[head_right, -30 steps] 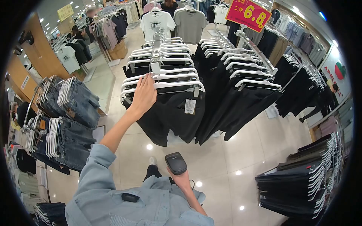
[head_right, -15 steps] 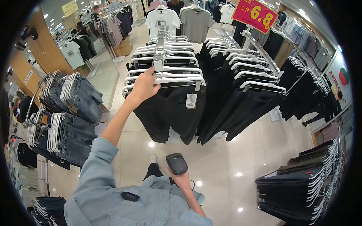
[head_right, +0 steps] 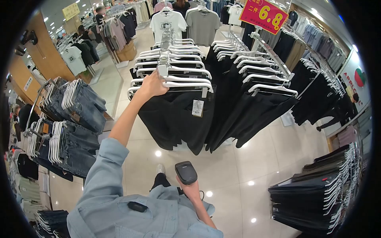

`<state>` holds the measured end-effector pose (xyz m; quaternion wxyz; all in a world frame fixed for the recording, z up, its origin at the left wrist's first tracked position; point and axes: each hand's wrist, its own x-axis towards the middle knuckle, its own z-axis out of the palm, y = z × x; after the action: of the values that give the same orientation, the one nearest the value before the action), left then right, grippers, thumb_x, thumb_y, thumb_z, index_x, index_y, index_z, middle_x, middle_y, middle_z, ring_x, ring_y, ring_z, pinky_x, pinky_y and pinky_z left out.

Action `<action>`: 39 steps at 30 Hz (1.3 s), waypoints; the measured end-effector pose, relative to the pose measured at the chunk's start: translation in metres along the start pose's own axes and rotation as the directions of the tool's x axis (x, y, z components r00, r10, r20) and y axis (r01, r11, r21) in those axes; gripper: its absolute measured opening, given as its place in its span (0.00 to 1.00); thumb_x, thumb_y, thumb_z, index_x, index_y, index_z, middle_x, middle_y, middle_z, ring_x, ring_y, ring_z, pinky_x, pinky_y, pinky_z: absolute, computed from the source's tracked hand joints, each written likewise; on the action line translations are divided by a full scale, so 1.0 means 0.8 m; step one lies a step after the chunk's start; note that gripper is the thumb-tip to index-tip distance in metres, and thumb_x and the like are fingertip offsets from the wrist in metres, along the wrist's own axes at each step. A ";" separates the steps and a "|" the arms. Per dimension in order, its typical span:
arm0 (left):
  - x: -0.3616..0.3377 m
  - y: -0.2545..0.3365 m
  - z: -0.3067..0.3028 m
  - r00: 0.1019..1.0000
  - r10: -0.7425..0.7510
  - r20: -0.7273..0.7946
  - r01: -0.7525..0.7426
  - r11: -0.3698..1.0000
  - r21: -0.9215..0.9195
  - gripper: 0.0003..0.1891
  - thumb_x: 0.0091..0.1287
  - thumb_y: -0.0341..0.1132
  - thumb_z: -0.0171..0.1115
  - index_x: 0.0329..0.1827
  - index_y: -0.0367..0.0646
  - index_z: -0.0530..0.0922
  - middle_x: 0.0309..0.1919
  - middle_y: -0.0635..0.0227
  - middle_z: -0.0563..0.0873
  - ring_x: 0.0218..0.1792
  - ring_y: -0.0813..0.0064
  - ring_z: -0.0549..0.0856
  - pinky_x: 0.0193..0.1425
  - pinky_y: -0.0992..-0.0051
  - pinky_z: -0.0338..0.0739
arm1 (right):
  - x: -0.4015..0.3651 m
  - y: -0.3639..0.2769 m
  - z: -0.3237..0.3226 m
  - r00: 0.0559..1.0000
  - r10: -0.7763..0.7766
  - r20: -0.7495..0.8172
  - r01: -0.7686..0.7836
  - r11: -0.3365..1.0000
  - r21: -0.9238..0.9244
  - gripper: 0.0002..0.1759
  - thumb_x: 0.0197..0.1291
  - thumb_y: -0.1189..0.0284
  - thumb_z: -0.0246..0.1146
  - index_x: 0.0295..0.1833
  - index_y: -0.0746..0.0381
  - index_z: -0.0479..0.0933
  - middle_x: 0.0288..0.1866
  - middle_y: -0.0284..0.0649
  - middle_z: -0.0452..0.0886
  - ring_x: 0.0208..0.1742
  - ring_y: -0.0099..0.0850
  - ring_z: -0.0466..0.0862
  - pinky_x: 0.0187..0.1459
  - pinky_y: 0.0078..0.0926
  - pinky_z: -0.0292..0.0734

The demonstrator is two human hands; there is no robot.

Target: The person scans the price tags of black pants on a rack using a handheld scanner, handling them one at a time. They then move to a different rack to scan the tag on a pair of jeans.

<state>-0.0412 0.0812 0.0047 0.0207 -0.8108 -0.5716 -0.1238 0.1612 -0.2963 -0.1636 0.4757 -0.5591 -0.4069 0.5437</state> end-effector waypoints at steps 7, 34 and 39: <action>-0.015 0.003 0.015 0.975 0.078 -0.209 -0.087 0.995 -0.038 0.21 0.59 0.45 0.70 0.50 0.41 0.91 0.78 0.47 0.70 0.79 0.53 0.70 0.68 0.52 0.75 | -0.002 0.007 -0.004 0.999 -0.052 0.007 0.052 0.998 -0.025 0.09 0.64 0.72 0.75 0.45 0.63 0.85 0.30 0.28 0.82 0.29 0.17 0.76 0.32 0.23 0.72; -0.043 0.008 0.024 0.761 0.241 -0.603 -0.242 0.967 0.081 0.19 0.60 0.28 0.69 0.53 0.31 0.77 0.54 0.48 0.85 0.62 0.49 0.83 0.76 0.57 0.72 | -0.003 0.020 -0.008 0.998 -0.057 0.034 0.059 0.996 -0.068 0.10 0.63 0.71 0.76 0.46 0.63 0.85 0.32 0.29 0.83 0.31 0.17 0.76 0.33 0.23 0.73; -0.053 0.005 0.003 0.834 0.224 -0.504 -0.284 0.958 -0.045 0.22 0.59 0.31 0.71 0.54 0.32 0.75 0.49 0.49 0.85 0.56 0.47 0.83 0.67 0.57 0.76 | -0.001 0.016 -0.012 1.000 -0.012 0.013 0.012 1.000 -0.027 0.11 0.63 0.71 0.76 0.47 0.64 0.84 0.34 0.29 0.84 0.32 0.18 0.77 0.35 0.24 0.74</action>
<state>-0.0501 0.0412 -0.0064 0.1346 -0.8204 -0.4262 -0.3566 0.1696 -0.3007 -0.1759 0.4689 -0.5595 -0.4205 0.5388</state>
